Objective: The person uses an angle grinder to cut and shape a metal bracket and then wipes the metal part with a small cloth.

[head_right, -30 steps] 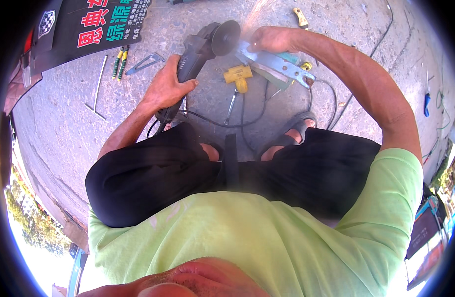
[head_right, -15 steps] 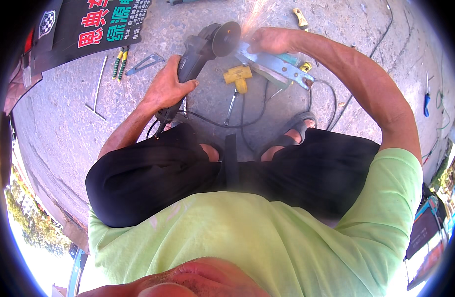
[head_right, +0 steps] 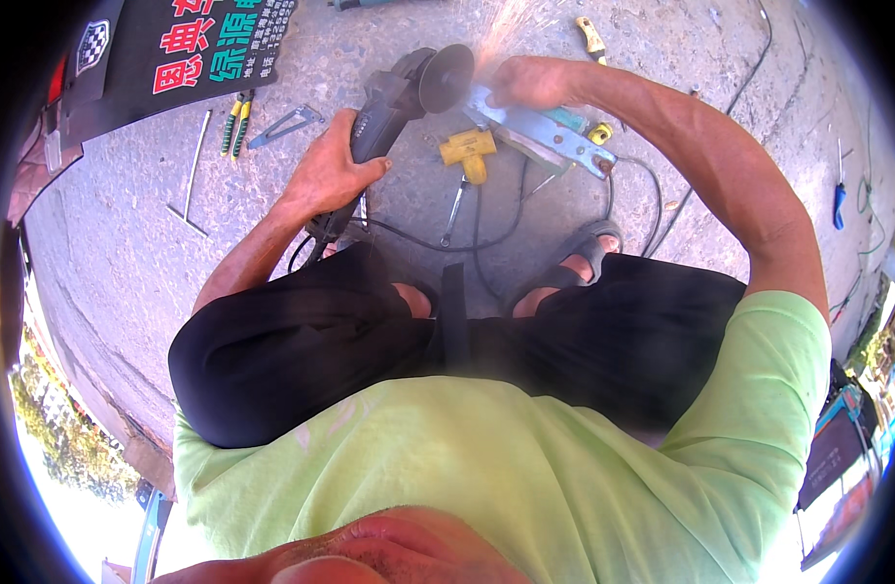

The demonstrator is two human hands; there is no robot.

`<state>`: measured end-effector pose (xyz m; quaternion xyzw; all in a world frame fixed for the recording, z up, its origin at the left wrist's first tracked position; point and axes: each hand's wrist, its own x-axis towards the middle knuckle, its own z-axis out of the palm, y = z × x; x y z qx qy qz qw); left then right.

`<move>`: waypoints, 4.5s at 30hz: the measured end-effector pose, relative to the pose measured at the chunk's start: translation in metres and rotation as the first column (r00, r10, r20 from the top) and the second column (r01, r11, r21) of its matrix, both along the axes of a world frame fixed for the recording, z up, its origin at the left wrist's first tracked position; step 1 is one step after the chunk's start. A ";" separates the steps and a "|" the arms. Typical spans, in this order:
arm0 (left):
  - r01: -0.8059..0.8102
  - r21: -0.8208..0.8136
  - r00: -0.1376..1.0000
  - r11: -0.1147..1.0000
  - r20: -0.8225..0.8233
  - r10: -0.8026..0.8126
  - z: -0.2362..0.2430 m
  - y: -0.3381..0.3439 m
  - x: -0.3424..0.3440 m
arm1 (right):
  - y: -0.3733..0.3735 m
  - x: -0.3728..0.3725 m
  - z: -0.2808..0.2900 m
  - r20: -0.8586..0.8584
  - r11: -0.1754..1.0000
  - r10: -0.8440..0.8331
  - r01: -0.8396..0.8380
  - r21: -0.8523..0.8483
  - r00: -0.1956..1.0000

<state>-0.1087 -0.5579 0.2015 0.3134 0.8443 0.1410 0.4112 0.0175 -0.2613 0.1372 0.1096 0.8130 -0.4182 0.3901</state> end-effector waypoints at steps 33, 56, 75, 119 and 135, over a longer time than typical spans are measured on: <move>0.018 -0.003 1.000 1.000 -0.020 -0.019 -0.004 0.003 0.000 | -0.004 0.003 -0.004 -0.075 0.999 0.028 -0.025 0.047 0.997; 0.008 0.035 0.999 0.999 -0.033 -0.007 -0.004 0.005 -0.001 | 0.005 0.005 -0.006 -0.085 0.998 -0.059 0.061 0.027 0.995; -0.007 0.030 1.000 1.000 -0.021 0.008 -0.003 0.007 -0.003 | 0.001 -0.004 0.011 -0.008 0.999 -0.017 0.017 0.038 1.000; 0.003 0.027 1.000 1.000 -0.013 -0.003 -0.006 0.009 -0.003 | -0.006 0.000 -0.001 -0.059 1.000 0.001 0.000 0.017 0.998; -0.019 0.039 0.999 0.999 -0.031 0.020 0.005 0.013 -0.006 | 0.013 0.002 0.001 -0.098 0.998 -0.055 0.058 0.028 0.994</move>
